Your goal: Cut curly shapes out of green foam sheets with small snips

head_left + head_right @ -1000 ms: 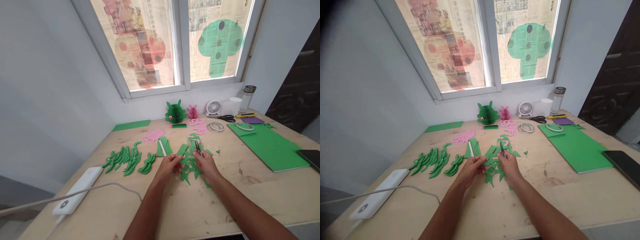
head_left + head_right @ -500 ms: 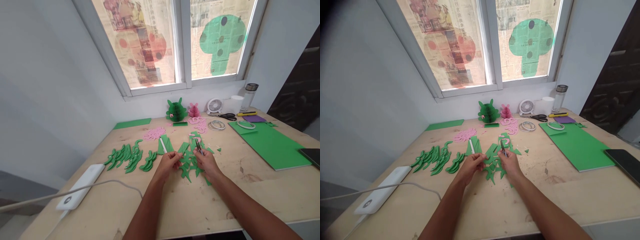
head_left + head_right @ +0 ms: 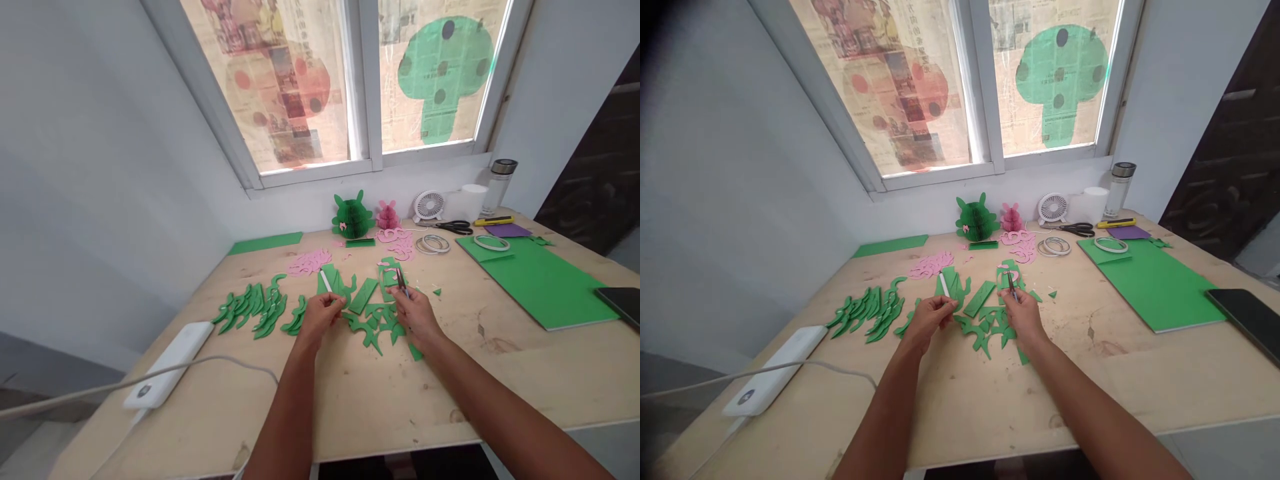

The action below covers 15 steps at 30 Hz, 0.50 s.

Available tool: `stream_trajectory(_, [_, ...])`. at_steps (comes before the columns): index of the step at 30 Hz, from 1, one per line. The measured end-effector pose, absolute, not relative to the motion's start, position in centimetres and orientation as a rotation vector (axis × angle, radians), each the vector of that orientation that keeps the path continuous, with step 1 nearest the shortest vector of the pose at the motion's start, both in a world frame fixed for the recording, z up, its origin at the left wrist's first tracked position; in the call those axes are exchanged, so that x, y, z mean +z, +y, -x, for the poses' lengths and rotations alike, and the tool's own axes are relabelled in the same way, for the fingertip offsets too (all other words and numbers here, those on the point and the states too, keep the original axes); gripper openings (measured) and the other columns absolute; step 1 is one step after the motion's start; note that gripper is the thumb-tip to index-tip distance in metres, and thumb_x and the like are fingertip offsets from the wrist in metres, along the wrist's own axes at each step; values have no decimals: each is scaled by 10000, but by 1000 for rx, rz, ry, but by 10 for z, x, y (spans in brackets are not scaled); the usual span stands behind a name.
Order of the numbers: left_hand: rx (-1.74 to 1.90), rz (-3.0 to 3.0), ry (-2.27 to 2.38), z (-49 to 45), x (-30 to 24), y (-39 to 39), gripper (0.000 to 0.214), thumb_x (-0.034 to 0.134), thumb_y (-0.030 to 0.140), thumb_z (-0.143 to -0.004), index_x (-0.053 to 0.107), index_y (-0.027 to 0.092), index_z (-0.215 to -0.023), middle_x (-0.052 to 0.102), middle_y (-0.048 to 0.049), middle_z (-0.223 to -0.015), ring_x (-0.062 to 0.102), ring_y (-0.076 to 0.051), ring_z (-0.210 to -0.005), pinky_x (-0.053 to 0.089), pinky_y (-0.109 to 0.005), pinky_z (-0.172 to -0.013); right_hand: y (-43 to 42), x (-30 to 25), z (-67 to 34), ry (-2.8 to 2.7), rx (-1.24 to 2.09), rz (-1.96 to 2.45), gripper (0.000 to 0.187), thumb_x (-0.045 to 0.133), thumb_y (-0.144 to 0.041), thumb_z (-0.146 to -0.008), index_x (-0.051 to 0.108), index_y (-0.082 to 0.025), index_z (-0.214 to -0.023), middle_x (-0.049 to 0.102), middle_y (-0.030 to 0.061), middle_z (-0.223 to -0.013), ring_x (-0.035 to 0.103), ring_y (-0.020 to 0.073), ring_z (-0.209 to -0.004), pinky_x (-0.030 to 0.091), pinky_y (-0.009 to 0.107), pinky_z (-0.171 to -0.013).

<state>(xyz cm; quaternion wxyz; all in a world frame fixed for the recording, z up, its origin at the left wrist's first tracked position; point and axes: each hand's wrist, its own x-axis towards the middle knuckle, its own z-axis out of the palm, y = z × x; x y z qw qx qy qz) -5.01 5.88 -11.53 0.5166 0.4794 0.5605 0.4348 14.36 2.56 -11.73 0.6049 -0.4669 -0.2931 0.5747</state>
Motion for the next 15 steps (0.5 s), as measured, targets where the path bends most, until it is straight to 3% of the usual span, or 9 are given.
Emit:
stream_trajectory(10, [875,-1446,1615,68,-109,53,204,664,306,-616,560,187,-487,479,23,-413,414,-123,-430,244,-238,-482,26,-112,-147,-664,1284,1068,319,749,-418,-595,596,-160,-705,229,-131,-413,148,28,-343,100,189,-320])
stream_trajectory(15, [791,-1677,2018,72,-100,52,199,651,267,-645,532,221,-493,543,-32,-525,544,-227,-667,252,-268,-567,26,-115,-146,-671,1281,1074,337,733,-436,-612,608,-149,-737,239,-131,-423,159,29,-348,107,185,-320])
